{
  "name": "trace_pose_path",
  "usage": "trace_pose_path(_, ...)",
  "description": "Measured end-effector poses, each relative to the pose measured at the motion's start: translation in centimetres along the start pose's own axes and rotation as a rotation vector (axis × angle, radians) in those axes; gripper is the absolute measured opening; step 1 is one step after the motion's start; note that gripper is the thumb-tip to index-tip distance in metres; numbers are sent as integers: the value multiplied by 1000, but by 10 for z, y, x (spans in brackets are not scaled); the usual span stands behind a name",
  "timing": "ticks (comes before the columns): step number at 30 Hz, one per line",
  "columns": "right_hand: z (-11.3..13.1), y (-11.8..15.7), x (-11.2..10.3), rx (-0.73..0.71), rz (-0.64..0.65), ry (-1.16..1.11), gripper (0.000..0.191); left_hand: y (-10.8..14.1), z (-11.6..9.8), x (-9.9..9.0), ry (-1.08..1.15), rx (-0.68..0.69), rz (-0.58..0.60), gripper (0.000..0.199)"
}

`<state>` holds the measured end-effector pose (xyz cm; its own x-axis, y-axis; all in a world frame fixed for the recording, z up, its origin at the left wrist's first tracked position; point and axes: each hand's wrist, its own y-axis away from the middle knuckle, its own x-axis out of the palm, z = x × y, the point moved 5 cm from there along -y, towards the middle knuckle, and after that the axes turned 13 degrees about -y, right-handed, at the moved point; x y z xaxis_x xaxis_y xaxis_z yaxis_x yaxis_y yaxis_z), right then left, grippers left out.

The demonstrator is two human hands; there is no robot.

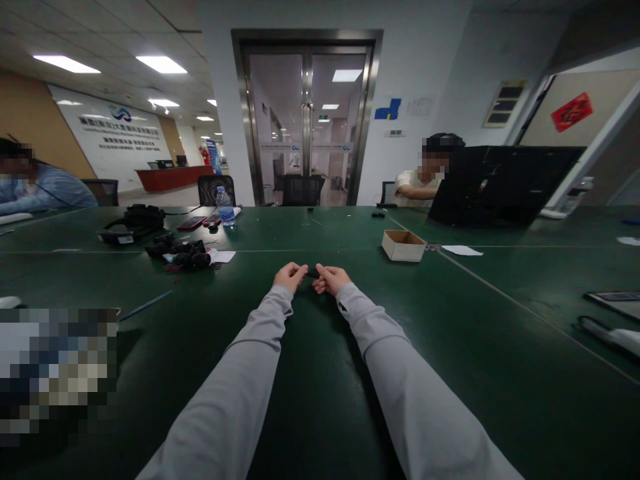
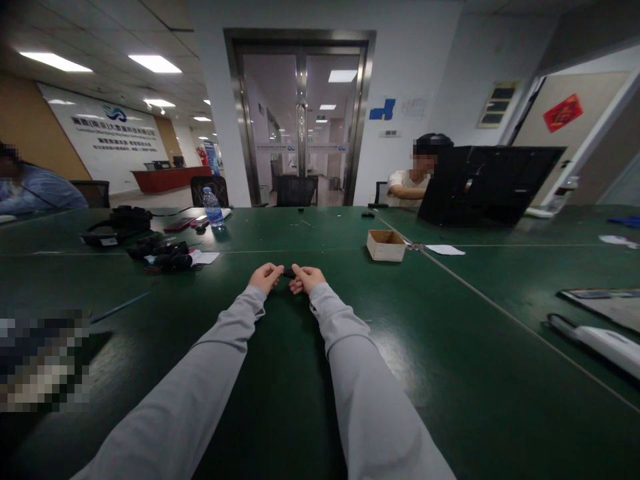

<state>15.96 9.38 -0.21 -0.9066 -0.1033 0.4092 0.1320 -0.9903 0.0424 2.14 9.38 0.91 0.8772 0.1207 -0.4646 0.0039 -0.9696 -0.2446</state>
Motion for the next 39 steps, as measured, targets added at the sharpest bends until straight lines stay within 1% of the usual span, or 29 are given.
trace_pose_path(3,1,1,-2,7,-24,-9,29,0,-3,1,150,47,71,29)
trace_pose_path(6,1,1,-2,11,-19,7,29,1,-6,-2,186,123,124,31)
trace_pose_path(8,0,0,-1,9,-10,22,28,1,-7,-4,186,128,144,33)
trace_pose_path(10,0,-1,-1,7,-2,35,28,2,-7,-3,175,83,145,36)
trace_pose_path(11,0,0,0,7,-1,39,28,2,-6,-2,167,39,140,37)
trace_pose_path(13,0,0,0,10,2,42,28,2,-3,0,148,-62,116,35)
trace_pose_path(15,0,0,0,8,11,41,27,2,-1,2,121,-117,85,32)
trace_pose_path(16,0,0,0,5,17,40,27,2,-1,2,107,-112,73,30)
trace_pose_path(19,0,0,0,-1,23,44,29,1,-4,1,86,-31,52,23)
trace_pose_path(21,-1,-1,-1,1,18,45,29,1,-3,0,88,-47,54,25)
trace_pose_path(24,-1,-1,-1,7,18,43,27,1,-1,1,105,-90,87,25)
trace_pose_path(28,-1,-1,-1,7,27,45,28,1,-5,0,89,-16,52,22)
trace_pose_path(29,-1,-2,-1,7,27,42,29,1,-4,0,89,-26,53,23)
trace_pose_path(32,-1,-2,-2,12,22,34,28,1,-2,3,107,-59,104,24)
trace_pose_path(36,-1,-1,-1,12,28,28,24,-1,-2,3,95,22,82,24)
trace_pose_path(39,-1,-1,-1,19,28,18,26,-3,2,5,96,-22,118,23)
